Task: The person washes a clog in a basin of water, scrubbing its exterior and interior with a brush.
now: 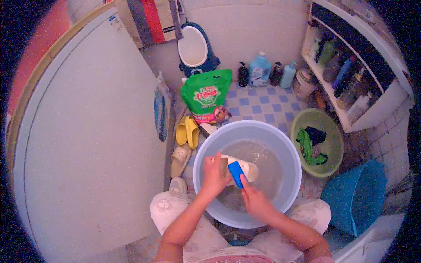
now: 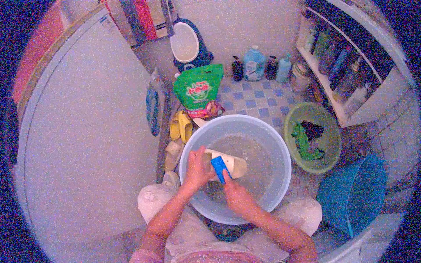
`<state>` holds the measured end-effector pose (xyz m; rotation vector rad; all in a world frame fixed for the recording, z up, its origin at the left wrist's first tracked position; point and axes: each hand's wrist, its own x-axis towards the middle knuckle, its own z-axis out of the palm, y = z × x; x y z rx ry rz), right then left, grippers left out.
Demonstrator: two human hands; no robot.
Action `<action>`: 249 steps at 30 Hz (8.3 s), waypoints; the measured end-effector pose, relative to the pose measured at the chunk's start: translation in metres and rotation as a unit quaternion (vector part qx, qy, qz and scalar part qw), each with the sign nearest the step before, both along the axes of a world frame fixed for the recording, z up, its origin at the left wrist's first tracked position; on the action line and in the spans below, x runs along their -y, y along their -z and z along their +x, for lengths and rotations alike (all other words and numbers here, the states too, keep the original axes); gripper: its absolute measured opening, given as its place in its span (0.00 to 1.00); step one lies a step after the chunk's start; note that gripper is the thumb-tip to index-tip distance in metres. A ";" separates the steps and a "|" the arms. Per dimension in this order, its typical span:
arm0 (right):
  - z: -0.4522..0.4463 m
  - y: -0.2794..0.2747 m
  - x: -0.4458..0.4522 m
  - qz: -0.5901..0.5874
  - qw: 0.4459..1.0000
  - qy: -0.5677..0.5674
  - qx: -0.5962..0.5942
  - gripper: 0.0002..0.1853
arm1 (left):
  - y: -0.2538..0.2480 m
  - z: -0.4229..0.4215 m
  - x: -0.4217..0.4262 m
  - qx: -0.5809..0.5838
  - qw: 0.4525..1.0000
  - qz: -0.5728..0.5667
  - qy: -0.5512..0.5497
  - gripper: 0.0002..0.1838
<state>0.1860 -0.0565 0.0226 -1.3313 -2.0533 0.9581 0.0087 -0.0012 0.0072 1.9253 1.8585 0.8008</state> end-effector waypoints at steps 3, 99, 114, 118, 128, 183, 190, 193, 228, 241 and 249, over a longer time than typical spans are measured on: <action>0.004 -0.009 -0.027 -0.024 0.998 0.046 0.043 0.30 | -0.017 0.012 0.005 0.010 1.000 -0.007 0.020 0.48; 0.003 -0.005 -0.042 0.003 0.992 0.037 0.118 0.30 | -0.005 0.008 0.011 -0.012 0.999 -0.006 0.032 0.51; 0.005 0.004 -0.040 -0.001 0.990 0.061 0.124 0.32 | -0.009 0.010 0.013 -0.020 0.999 0.007 0.038 0.51; 0.009 -0.010 -0.038 -0.012 0.978 0.000 0.209 0.32 | 0.005 0.008 0.006 -0.010 0.999 -0.001 0.034 0.52; 0.011 0.001 -0.025 -0.022 0.987 -0.025 0.157 0.31 | 0.001 0.003 0.006 -0.016 0.999 -0.016 0.034 0.51; 0.011 -0.002 -0.045 -0.007 0.992 0.022 0.121 0.29 | 0.004 0.013 0.006 0.001 1.000 0.003 0.031 0.50; 0.021 -0.002 -0.004 -0.068 0.976 -0.078 0.192 0.28 | 0.023 0.002 0.002 0.013 1.000 0.000 0.018 0.51; 0.020 -0.001 0.000 -0.031 0.984 -0.052 0.170 0.28 | 0.010 0.004 0.004 0.011 0.999 -0.006 0.036 0.50; 0.033 0.017 -0.058 0.008 0.997 0.074 0.006 0.27 | 0.001 -0.009 -0.002 0.019 0.999 0.038 0.026 0.39; 0.041 0.032 -0.072 -0.096 0.986 0.098 0.093 0.25 | -0.006 -0.007 0.001 0.050 0.999 0.005 0.019 0.34; 0.029 0.018 -0.055 -0.043 0.991 0.069 0.102 0.25 | 0.002 -0.007 0.002 0.037 0.999 -0.023 -0.002 0.37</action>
